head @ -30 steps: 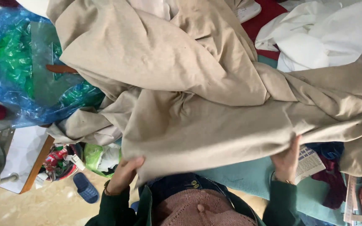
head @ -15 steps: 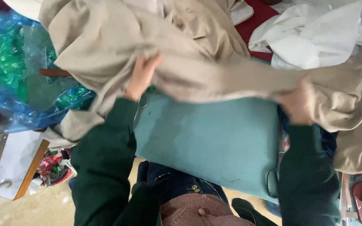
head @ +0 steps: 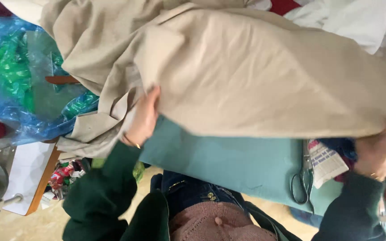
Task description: Marking a pattern on fabric with a pen and ruler, then cutting it out with scissors.
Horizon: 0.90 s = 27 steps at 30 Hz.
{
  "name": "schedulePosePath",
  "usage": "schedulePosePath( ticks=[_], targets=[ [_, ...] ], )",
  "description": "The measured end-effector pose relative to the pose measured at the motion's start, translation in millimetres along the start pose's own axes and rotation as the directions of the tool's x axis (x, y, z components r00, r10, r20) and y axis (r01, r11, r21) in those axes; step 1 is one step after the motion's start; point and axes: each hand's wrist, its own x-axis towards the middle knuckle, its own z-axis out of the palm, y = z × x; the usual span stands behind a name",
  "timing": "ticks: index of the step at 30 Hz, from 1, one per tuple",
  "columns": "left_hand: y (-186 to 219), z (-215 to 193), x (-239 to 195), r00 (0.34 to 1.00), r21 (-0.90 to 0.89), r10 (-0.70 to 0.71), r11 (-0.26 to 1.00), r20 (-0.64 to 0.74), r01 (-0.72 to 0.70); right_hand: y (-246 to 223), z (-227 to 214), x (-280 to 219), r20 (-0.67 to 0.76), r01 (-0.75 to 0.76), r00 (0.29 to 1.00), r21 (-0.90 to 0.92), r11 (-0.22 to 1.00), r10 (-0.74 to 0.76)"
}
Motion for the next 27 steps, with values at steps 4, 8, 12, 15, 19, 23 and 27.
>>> schedulePosePath(
  ticks=[4, 8, 12, 15, 19, 23, 27],
  targets=[
    [-87, -64, -17, 0.985, 0.387, -0.168, 0.907, -0.030, 0.166, 57, -82, -40, -0.425, -0.203, 0.894, -0.100, 0.974, 0.143],
    [-118, -91, -48, 0.982, 0.789, -0.183, 0.609, 0.050, 0.074, 89, -98, -78, -0.609, -0.233, 0.791, -0.390, 0.891, -0.060],
    [-126, -100, -66, 0.986, 0.902, -0.164, 0.430, 0.041, 0.034, 102, -129, -86, -0.557, -0.135, 0.819, -0.415, 0.900, -0.134],
    [-111, -96, -76, 0.988, 0.894, -0.157, 0.443, 0.011, 0.060, 91, -139, -78, -0.589, -0.149, 0.761, -0.566, 0.811, -0.272],
    [-110, -112, -88, 0.967, 0.918, -0.256, 0.384, 0.001, 0.101, 81, -173, -69, -0.435, 0.076, 0.785, -0.638, 0.766, -0.441],
    [-131, -135, -93, 0.988, 0.987, -0.145, 0.158, 0.045, -0.021, 102, -237, -50, -0.197, 0.113, 0.746, -0.904, 0.413, -0.636],
    [-111, -118, -84, 0.996, 0.999, 0.083, -0.041, 0.019, -0.015, 99, -135, -76, 0.233, 0.127, 0.658, -0.972, -0.199, -0.716]
  ],
)
